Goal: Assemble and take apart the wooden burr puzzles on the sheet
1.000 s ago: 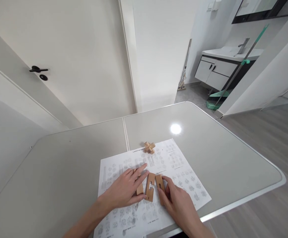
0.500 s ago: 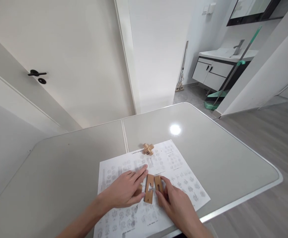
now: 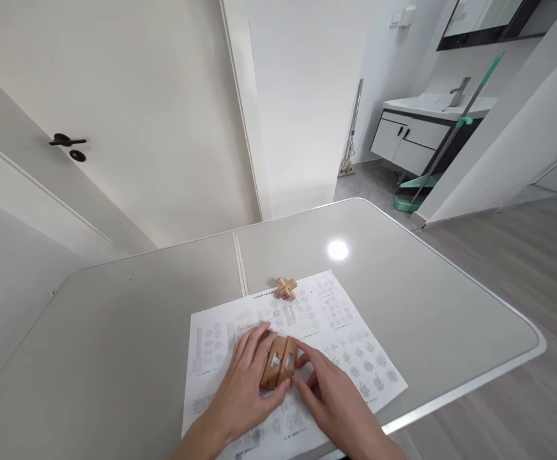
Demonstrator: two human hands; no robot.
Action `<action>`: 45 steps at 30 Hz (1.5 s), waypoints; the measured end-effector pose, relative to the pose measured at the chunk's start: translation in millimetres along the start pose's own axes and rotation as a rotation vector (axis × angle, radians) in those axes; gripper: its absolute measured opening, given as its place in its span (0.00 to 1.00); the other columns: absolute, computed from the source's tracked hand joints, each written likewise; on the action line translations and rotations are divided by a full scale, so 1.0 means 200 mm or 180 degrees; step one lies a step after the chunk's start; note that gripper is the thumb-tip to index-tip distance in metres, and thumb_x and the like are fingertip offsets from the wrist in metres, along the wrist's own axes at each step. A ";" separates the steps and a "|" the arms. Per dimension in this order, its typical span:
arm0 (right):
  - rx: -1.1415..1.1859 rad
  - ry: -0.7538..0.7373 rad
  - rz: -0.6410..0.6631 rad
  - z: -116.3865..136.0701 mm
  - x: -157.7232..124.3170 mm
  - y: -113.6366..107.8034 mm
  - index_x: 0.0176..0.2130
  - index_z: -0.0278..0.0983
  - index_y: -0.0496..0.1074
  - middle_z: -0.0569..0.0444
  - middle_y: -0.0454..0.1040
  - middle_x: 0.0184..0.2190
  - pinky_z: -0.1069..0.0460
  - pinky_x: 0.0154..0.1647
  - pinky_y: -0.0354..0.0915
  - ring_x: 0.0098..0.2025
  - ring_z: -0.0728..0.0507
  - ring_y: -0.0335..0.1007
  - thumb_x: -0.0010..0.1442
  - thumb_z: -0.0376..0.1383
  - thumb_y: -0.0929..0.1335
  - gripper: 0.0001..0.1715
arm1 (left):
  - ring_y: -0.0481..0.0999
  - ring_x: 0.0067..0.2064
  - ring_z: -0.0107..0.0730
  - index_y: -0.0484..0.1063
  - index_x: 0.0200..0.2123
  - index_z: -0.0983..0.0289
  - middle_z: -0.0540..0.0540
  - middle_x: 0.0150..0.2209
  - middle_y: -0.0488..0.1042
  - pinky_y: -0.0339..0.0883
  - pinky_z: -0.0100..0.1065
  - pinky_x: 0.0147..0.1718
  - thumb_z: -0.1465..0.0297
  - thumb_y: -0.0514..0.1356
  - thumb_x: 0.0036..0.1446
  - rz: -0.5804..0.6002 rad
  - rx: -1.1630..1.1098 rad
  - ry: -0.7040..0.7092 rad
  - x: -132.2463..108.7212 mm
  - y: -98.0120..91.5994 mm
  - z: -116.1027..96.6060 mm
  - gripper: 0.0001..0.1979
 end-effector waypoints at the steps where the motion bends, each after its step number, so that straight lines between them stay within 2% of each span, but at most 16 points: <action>1: 0.0115 -0.0058 0.0000 0.00 0.00 0.00 0.68 0.44 0.57 0.49 0.76 0.52 0.50 0.38 0.73 0.34 0.44 0.79 0.71 0.39 0.62 0.29 | 0.55 0.72 0.58 0.52 0.71 0.57 0.62 0.73 0.54 0.65 0.57 0.64 0.60 0.61 0.65 -0.0015 0.0016 -0.0028 0.00 0.02 -0.02 0.35; 3: 0.0295 -0.0146 -0.0050 -0.02 -0.02 0.00 0.68 0.44 0.58 0.49 0.76 0.53 0.50 0.38 0.75 0.33 0.45 0.78 0.71 0.39 0.62 0.28 | 0.51 0.73 0.59 0.49 0.72 0.58 0.62 0.75 0.49 0.62 0.59 0.66 0.62 0.61 0.64 -0.0089 0.0090 -0.0051 0.00 0.07 -0.05 0.38; 7: 0.0466 -0.0218 -0.0136 -0.06 -0.05 0.00 0.63 0.43 0.64 0.48 0.77 0.51 0.51 0.37 0.75 0.34 0.45 0.78 0.72 0.41 0.62 0.23 | 0.48 0.74 0.59 0.50 0.73 0.53 0.57 0.76 0.45 0.61 0.61 0.65 0.64 0.56 0.69 -0.0194 0.0397 -0.0024 0.03 0.13 -0.07 0.33; 10: 0.0585 -0.0193 -0.0286 -0.10 -0.06 0.02 0.59 0.40 0.68 0.47 0.78 0.48 0.52 0.37 0.75 0.36 0.44 0.78 0.72 0.44 0.62 0.21 | 0.48 0.75 0.58 0.51 0.73 0.50 0.54 0.76 0.45 0.60 0.61 0.65 0.63 0.54 0.71 -0.0196 0.0581 0.0025 0.04 0.13 -0.06 0.30; 13: 0.0643 -0.0161 -0.0658 -0.12 -0.07 0.06 0.55 0.39 0.72 0.48 0.79 0.42 0.53 0.36 0.74 0.34 0.44 0.78 0.72 0.48 0.61 0.22 | 0.48 0.75 0.57 0.48 0.74 0.51 0.55 0.76 0.46 0.59 0.60 0.66 0.62 0.53 0.72 -0.0219 0.0708 -0.0028 0.04 0.12 -0.03 0.31; 15: 0.0625 -0.0173 -0.0827 -0.12 -0.08 0.09 0.53 0.39 0.73 0.49 0.79 0.40 0.53 0.34 0.72 0.32 0.45 0.76 0.72 0.50 0.61 0.23 | 0.49 0.75 0.57 0.46 0.75 0.52 0.55 0.76 0.47 0.61 0.60 0.65 0.61 0.52 0.72 -0.0260 0.0781 -0.0121 0.02 0.11 0.02 0.32; 19: 0.0621 -0.0169 -0.0917 -0.13 -0.08 0.11 0.52 0.39 0.73 0.49 0.79 0.38 0.55 0.33 0.71 0.31 0.45 0.76 0.71 0.52 0.61 0.24 | 0.54 0.73 0.56 0.41 0.75 0.51 0.56 0.75 0.51 0.63 0.59 0.64 0.59 0.52 0.72 -0.0536 0.0905 -0.0304 -0.02 0.07 0.17 0.35; 24: 0.0608 -0.0129 -0.0983 -0.13 -0.09 0.11 0.50 0.39 0.75 0.50 0.79 0.36 0.54 0.31 0.71 0.30 0.45 0.76 0.71 0.53 0.61 0.25 | 0.54 0.73 0.55 0.37 0.76 0.49 0.56 0.75 0.53 0.61 0.59 0.64 0.59 0.51 0.72 -0.0748 0.1142 -0.0719 -0.09 0.02 0.36 0.36; 31: 0.0614 -0.0091 -0.0872 -0.14 -0.09 0.10 0.49 0.39 0.75 0.50 0.79 0.35 0.55 0.32 0.71 0.31 0.45 0.76 0.72 0.53 0.61 0.25 | 0.58 0.72 0.57 0.42 0.75 0.50 0.59 0.73 0.57 0.61 0.60 0.64 0.58 0.50 0.72 -0.0904 0.1231 -0.0993 -0.10 -0.04 0.47 0.33; 37: 0.0560 -0.0098 -0.0917 -0.14 -0.09 0.11 0.48 0.40 0.75 0.51 0.79 0.35 0.55 0.32 0.71 0.31 0.45 0.76 0.72 0.53 0.61 0.24 | 0.60 0.71 0.58 0.46 0.74 0.51 0.60 0.72 0.60 0.62 0.62 0.62 0.58 0.49 0.71 -0.0933 0.1241 -0.1012 -0.08 -0.06 0.48 0.31; 39: 0.0543 -0.0105 -0.0899 -0.14 -0.09 0.11 0.48 0.40 0.75 0.51 0.79 0.35 0.55 0.33 0.71 0.31 0.45 0.76 0.72 0.53 0.61 0.24 | 0.60 0.70 0.59 0.49 0.73 0.52 0.61 0.71 0.61 0.61 0.63 0.63 0.59 0.51 0.71 -0.1049 0.1213 -0.0929 -0.08 -0.07 0.46 0.30; 42: 0.0490 -0.0099 -0.0948 -0.15 -0.09 0.12 0.49 0.40 0.75 0.50 0.79 0.34 0.55 0.31 0.71 0.31 0.45 0.76 0.72 0.53 0.60 0.24 | 0.65 0.68 0.55 0.57 0.69 0.52 0.60 0.65 0.68 0.58 0.60 0.65 0.63 0.53 0.70 -0.1342 0.1034 -0.0599 -0.05 -0.10 0.40 0.25; 45: 0.0430 -0.0136 -0.1024 -0.16 -0.10 0.13 0.48 0.39 0.75 0.50 0.79 0.33 0.55 0.31 0.72 0.30 0.45 0.76 0.72 0.53 0.60 0.25 | 0.74 0.59 0.49 0.67 0.60 0.53 0.58 0.56 0.76 0.64 0.55 0.62 0.64 0.54 0.70 -0.1454 0.0664 -0.0452 0.04 -0.14 0.30 0.17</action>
Point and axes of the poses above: each hand's wrist, its own x-axis towards the middle knuckle, its own y-axis out of the palm, z = x × y, the point moved 1 cm from there along x, towards the middle knuckle
